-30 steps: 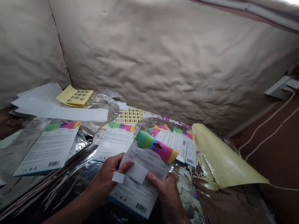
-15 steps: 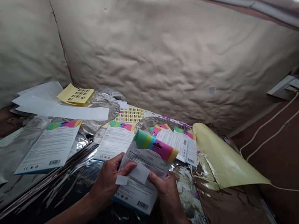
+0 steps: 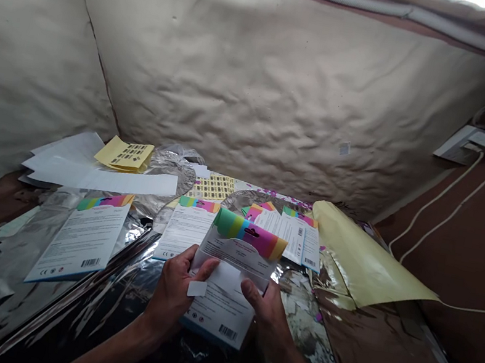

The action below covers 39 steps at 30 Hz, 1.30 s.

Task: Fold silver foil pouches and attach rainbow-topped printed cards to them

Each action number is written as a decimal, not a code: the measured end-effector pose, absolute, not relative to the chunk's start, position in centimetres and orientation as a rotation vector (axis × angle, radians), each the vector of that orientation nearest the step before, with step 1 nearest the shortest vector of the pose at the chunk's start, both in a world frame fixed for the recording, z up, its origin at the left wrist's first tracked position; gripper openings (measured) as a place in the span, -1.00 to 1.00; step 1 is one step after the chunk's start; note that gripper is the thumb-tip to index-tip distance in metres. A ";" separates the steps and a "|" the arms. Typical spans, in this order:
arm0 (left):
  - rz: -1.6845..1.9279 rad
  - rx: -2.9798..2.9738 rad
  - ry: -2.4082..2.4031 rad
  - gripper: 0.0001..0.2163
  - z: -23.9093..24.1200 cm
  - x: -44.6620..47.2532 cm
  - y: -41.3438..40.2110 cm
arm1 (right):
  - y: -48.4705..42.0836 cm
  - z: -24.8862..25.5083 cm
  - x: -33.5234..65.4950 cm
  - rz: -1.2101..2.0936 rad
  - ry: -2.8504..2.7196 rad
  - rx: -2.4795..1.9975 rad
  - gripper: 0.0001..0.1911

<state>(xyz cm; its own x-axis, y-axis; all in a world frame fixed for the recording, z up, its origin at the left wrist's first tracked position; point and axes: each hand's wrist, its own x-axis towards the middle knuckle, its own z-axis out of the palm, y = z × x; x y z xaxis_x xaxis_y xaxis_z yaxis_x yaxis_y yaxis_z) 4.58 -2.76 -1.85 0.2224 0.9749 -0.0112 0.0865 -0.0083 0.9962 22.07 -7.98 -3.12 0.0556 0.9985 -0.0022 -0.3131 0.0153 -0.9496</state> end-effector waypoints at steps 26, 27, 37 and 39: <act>0.956 1.588 1.214 -0.74 -2.2 4.5 -2.9 | -8.0 -3.5 21.2 1.209 -0.866 -1.108 -0.56; 0.956 1.581 1.210 -0.74 -2.1 4.6 -2.9 | -7.9 -3.4 21.0 1.194 -0.858 -1.104 -0.59; 0.967 1.207 0.946 -0.66 -2.4 5.5 -2.4 | -7.7 -3.0 21.0 1.218 -0.866 -1.085 -0.59; 0.962 1.181 0.907 -0.67 -2.6 5.5 -2.3 | -7.5 -3.1 21.2 1.200 -0.902 -1.153 -0.57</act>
